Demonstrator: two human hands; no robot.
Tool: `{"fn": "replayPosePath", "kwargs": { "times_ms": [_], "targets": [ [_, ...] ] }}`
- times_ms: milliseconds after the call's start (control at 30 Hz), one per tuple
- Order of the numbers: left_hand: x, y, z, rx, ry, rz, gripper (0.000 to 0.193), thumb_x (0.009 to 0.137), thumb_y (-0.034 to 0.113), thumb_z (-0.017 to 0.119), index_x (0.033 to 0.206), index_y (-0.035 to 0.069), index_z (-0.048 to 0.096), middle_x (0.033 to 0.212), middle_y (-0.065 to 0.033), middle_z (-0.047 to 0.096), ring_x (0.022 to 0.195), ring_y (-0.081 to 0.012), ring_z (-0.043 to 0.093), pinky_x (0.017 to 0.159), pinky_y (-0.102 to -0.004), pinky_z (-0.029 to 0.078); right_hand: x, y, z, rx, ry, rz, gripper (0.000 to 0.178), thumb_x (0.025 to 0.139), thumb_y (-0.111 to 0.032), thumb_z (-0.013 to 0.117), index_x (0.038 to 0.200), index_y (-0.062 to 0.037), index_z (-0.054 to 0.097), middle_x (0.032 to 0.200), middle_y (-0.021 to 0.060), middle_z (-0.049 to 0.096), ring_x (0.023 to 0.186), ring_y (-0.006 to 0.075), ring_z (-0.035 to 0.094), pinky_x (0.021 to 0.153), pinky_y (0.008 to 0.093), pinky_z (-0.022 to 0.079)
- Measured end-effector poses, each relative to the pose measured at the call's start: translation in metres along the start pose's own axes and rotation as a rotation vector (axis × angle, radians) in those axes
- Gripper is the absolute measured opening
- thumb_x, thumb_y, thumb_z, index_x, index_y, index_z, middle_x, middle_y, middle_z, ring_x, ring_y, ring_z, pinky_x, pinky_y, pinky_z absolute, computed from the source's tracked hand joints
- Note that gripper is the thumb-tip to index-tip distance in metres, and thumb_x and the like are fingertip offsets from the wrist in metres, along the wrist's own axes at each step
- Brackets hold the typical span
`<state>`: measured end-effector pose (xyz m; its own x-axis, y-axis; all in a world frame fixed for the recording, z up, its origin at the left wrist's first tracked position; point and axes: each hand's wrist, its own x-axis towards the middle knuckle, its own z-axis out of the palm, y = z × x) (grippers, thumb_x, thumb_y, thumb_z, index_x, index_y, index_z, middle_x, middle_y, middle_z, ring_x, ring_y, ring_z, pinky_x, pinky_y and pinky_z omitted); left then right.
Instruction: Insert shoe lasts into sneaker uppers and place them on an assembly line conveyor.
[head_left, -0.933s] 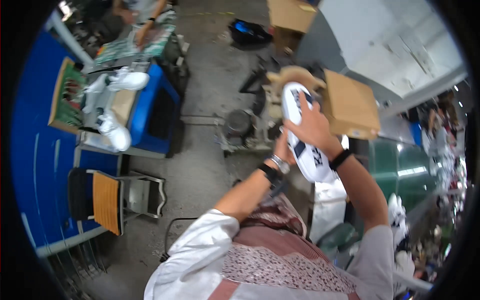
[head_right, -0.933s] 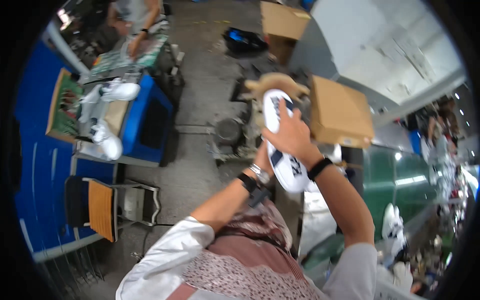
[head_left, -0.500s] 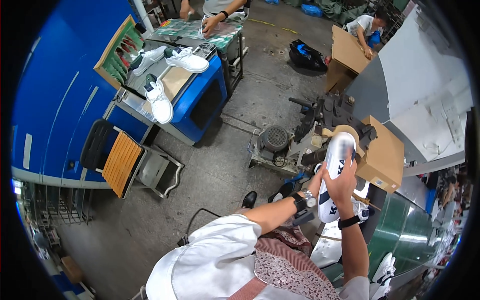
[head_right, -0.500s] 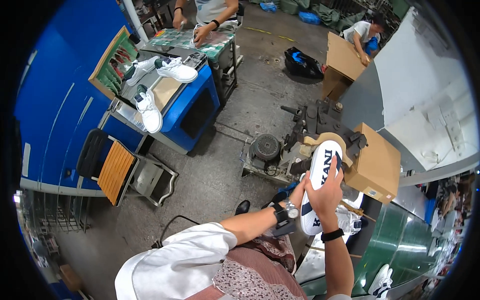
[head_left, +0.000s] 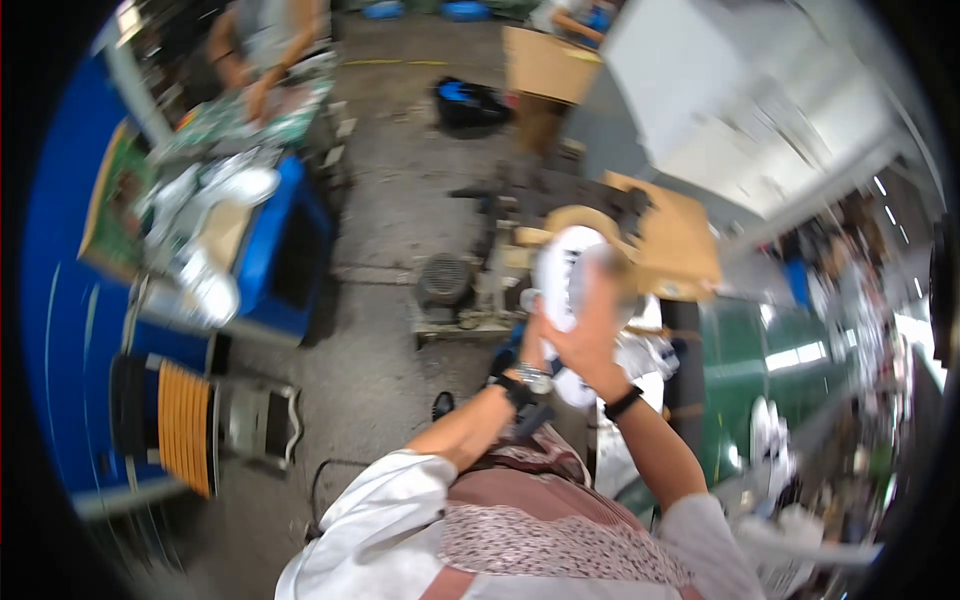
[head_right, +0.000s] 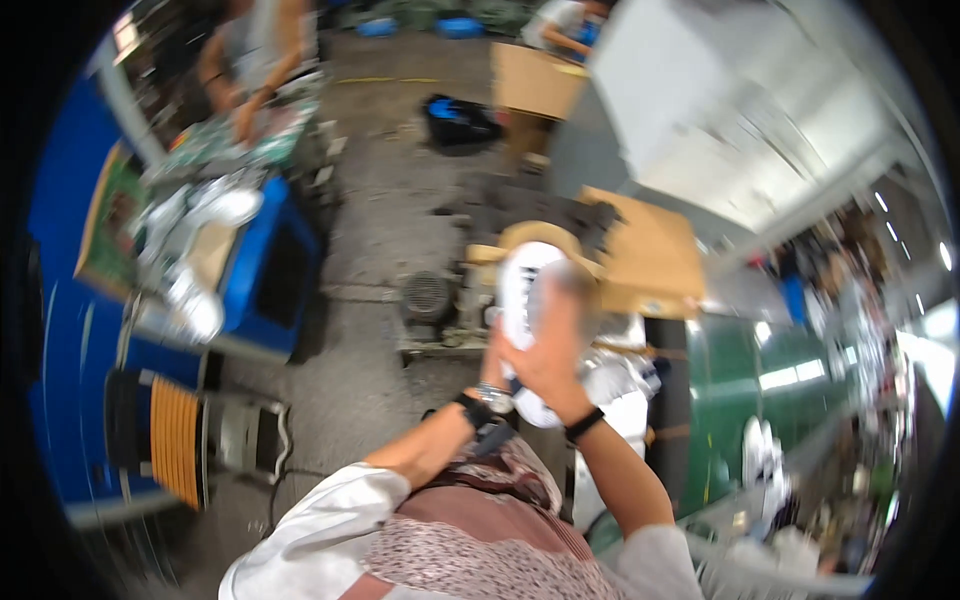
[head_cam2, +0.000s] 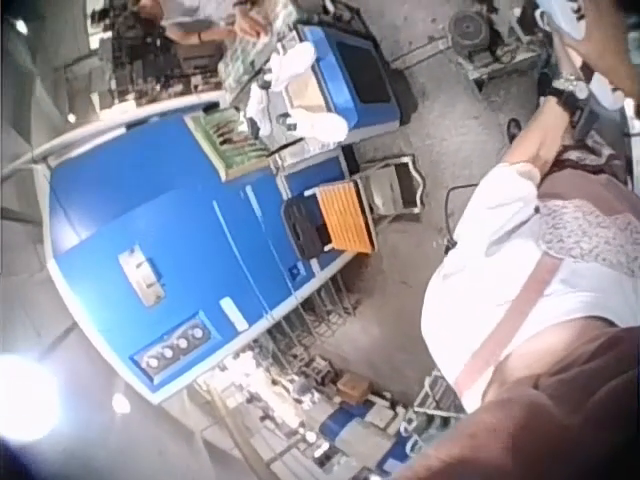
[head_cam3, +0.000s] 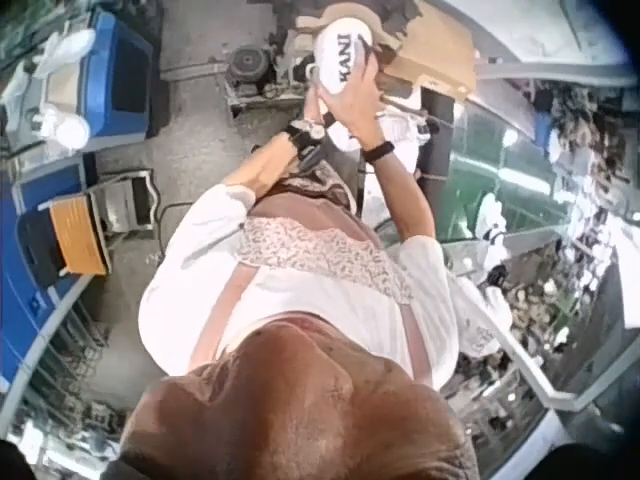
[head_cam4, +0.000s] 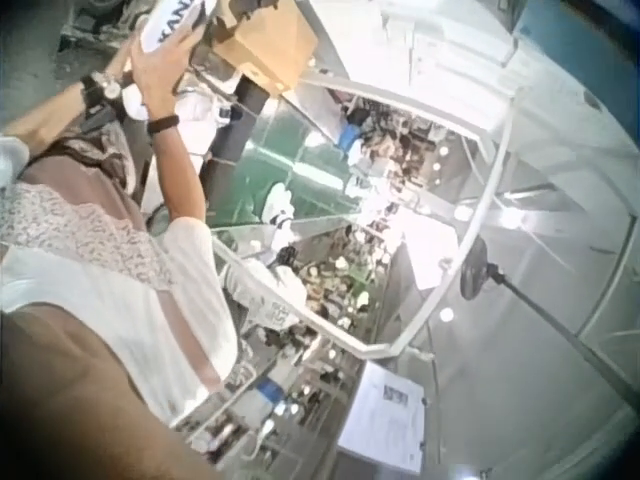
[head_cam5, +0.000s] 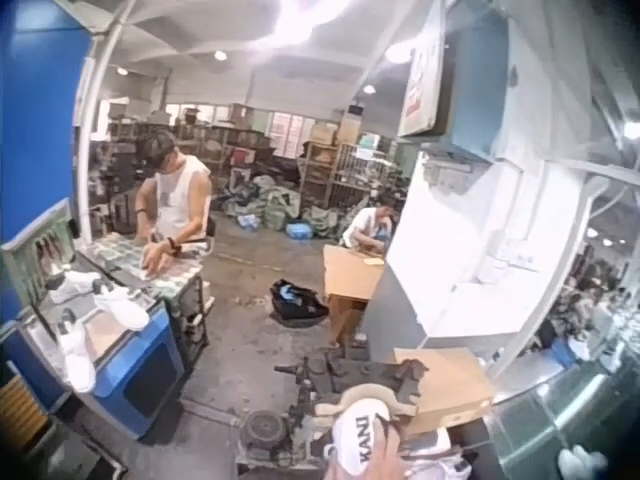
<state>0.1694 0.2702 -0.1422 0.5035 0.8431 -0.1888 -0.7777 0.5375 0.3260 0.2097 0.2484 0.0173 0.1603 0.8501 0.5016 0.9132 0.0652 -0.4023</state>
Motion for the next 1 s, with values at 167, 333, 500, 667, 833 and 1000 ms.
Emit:
{"fn": "replayPosePath", "kwargs": {
  "times_ms": [167, 333, 500, 667, 833, 1000],
  "targets": [
    [-0.068, 0.057, 0.021, 0.039, -0.035, -0.305, 0.073, 0.104, 0.06, 0.041, 0.147, 0.002, 0.046, 0.14, -0.0142, 0.059, 0.121, -0.0291, 0.062, 0.107, -0.0434, 0.048, -0.038, 0.011, -0.026, 0.621, 0.026, 0.376, 0.095, 0.087, -0.029, 0.076, 0.159, -0.003, 0.02, 0.138, 0.0257, 0.051, 0.116, 0.0351, 0.061, 0.093, 0.0455, 0.053],
    [-0.091, 0.139, -0.028, 0.446, -0.222, -0.511, 0.093, 0.092, 0.067, 0.059, 0.151, -0.003, 0.038, 0.143, -0.0165, 0.055, 0.129, -0.0299, 0.057, 0.11, -0.0452, 0.046, -0.045, 0.081, 0.057, 1.659, -0.142, 1.213, 0.072, 0.096, -0.063, 0.053, 0.142, -0.0074, 0.045, 0.113, 0.0121, 0.063, 0.104, 0.0232, 0.06, 0.086, 0.0363, 0.049],
    [-0.12, 0.185, -0.074, 0.569, -0.115, -0.636, 0.061, 0.104, 0.042, 0.043, 0.15, 0.002, 0.043, 0.147, -0.0167, 0.053, 0.135, -0.0336, 0.051, 0.115, -0.0493, 0.04, 0.014, 0.029, 0.041, 1.617, -0.199, 1.06, 0.094, 0.084, -0.033, 0.077, 0.153, 0.0012, 0.024, 0.142, 0.0209, 0.045, 0.125, 0.0273, 0.053, 0.101, 0.0405, 0.049],
    [-0.149, 0.21, -0.059, 0.751, -0.293, -0.678, 0.072, 0.096, 0.04, 0.062, 0.151, 0.001, 0.038, 0.144, -0.0162, 0.055, 0.13, -0.034, 0.055, 0.111, -0.0486, 0.044, -0.025, 0.053, 0.013, 1.668, -0.132, 0.809, 0.105, 0.08, -0.031, 0.079, 0.16, -0.0027, 0.017, 0.148, 0.0191, 0.043, 0.134, 0.0281, 0.046, 0.111, 0.039, 0.04],
    [-0.121, 0.135, 0.022, 0.963, -0.24, -0.684, 0.1, 0.055, 0.014, 0.079, 0.145, -0.007, 0.04, 0.134, -0.0192, 0.06, 0.12, -0.0326, 0.063, 0.103, -0.042, 0.052, -0.104, 0.114, -0.101, 0.69, 0.279, 0.422, 0.116, 0.07, -0.022, 0.083, 0.161, 0.0, 0.012, 0.161, 0.0224, 0.026, 0.15, 0.0321, 0.027, 0.122, 0.0382, 0.022],
    [-0.052, -0.03, 0.083, 1.434, -0.669, -0.485, 0.043, 0.075, 0.013, 0.078, 0.114, -0.005, 0.07, 0.11, -0.0094, 0.073, 0.102, -0.0223, 0.067, 0.096, -0.037, 0.049, -0.265, 0.16, -0.219, -0.049, 0.549, 0.785, 0.109, 0.062, -0.005, 0.074, 0.158, -0.0003, 0.023, 0.151, 0.025, 0.038, 0.137, 0.038, 0.041, 0.118, 0.0422, 0.033]
  ]
}}
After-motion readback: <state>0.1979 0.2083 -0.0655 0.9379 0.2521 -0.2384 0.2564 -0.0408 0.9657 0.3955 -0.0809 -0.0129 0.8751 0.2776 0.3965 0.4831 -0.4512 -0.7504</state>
